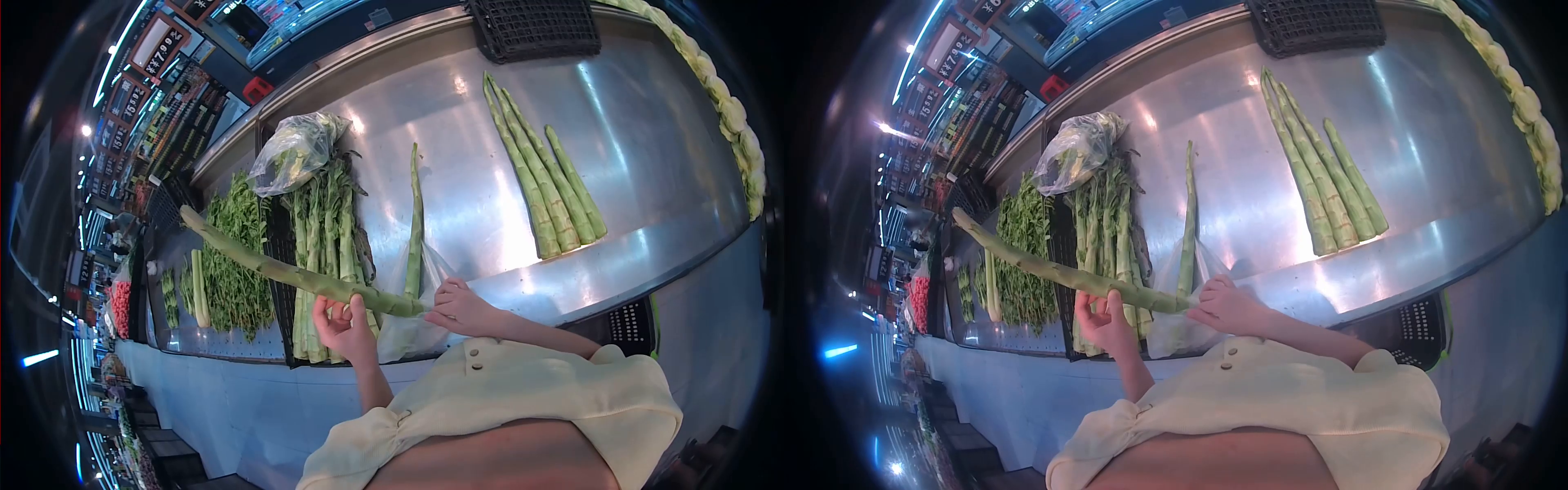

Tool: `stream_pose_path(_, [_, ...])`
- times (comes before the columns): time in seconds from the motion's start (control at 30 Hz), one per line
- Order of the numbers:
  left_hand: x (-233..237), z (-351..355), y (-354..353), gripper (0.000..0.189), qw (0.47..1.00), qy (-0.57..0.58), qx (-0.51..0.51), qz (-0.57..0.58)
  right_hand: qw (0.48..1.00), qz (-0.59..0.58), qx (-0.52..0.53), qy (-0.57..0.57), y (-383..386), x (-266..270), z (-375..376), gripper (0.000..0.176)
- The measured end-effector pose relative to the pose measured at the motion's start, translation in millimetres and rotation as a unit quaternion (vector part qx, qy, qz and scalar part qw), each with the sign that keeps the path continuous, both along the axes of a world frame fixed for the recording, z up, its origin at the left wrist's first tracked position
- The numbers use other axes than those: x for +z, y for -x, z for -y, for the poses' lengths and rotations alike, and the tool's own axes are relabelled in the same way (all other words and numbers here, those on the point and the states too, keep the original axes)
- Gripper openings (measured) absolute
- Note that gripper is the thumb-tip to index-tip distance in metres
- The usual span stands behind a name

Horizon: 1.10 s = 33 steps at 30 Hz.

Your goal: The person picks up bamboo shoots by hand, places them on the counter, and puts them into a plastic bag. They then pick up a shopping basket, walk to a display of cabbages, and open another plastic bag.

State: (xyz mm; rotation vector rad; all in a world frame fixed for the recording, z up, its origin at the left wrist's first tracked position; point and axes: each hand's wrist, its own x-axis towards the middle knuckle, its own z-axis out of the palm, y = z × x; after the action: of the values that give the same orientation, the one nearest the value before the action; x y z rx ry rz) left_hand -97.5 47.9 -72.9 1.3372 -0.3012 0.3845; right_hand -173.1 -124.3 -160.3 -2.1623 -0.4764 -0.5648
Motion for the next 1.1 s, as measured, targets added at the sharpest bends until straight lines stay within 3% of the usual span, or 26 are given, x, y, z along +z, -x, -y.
stream_pose_path(0.23, [2.0,5.4,-10.3,0.049,0.996,-0.058,0.059,-0.017,0.997,0.026,0.018,-0.063,6.3,4.0,-2.8,0.026])
stream_pose_path(0.33, [-0.4,5.2,-8.5,0.048,0.996,-0.053,0.066,-0.016,0.995,-0.077,0.048,-0.047,6.4,-11.5,2.0,0.028])
stream_pose_path(0.5, [-3.0,-3.7,-11.5,0.046,0.995,-0.024,0.095,-0.017,0.961,-0.273,-0.004,0.04,7.9,-9.7,4.1,0.038])
stream_pose_path(0.57, [9.4,-6.0,-12.3,0.04,0.986,0.023,0.152,-0.066,0.953,-0.289,-0.008,0.092,9.0,-20.4,4.8,0.037])
stream_pose_path(0.73, [32.6,-27.5,-25.9,0.032,0.982,0.071,0.161,-0.067,0.934,-0.279,0.017,0.222,18.7,-39.6,4.4,0.03])
stream_pose_path(0.8, [32.1,-34.6,-28.4,0.031,0.988,0.111,0.087,-0.062,0.969,-0.237,-0.054,-0.039,20.8,-29.7,1.1,0.031])
stream_pose_path(0.83, [28.9,-32.7,-27.2,0.03,0.99,0.114,0.063,-0.058,0.97,-0.237,-0.049,-0.036,19.6,-21.3,-0.2,0.031])
stream_pose_path(0.9, [22.6,-20.5,-21.5,0.029,0.99,0.114,0.035,-0.075,0.926,-0.183,-0.116,-0.309,15.9,-2.4,0.8,0.03])
stream_pose_path(0.93, [20.9,-12.3,-18.8,0.028,0.989,0.112,0.0,-0.092,0.928,-0.189,-0.109,-0.303,17.1,6.1,5.2,0.03])
stream_pose_path(0.97, [22.5,-3.8,-16.3,0.028,0.989,0.117,0.009,-0.094,0.855,-0.212,-0.052,-0.471,18.7,13.9,10.1,0.031])
stream_pose_path(1.0, [27.1,5.3,-14.3,0.028,0.985,0.124,-0.025,-0.117,0.748,-0.229,0.004,-0.622,21.5,17.9,13.1,0.032])
stream_pose_path(1.03, [29.2,11.8,-13.2,0.028,0.98,0.131,-0.06,-0.139,0.724,-0.246,0.014,-0.645,27.2,17.0,16.9,0.035])
stream_pose_path(1.1, [28.0,20.8,-13.6,0.028,0.976,0.126,-0.088,-0.152,0.724,-0.218,0.009,-0.654,37.5,8.8,22.0,0.036])
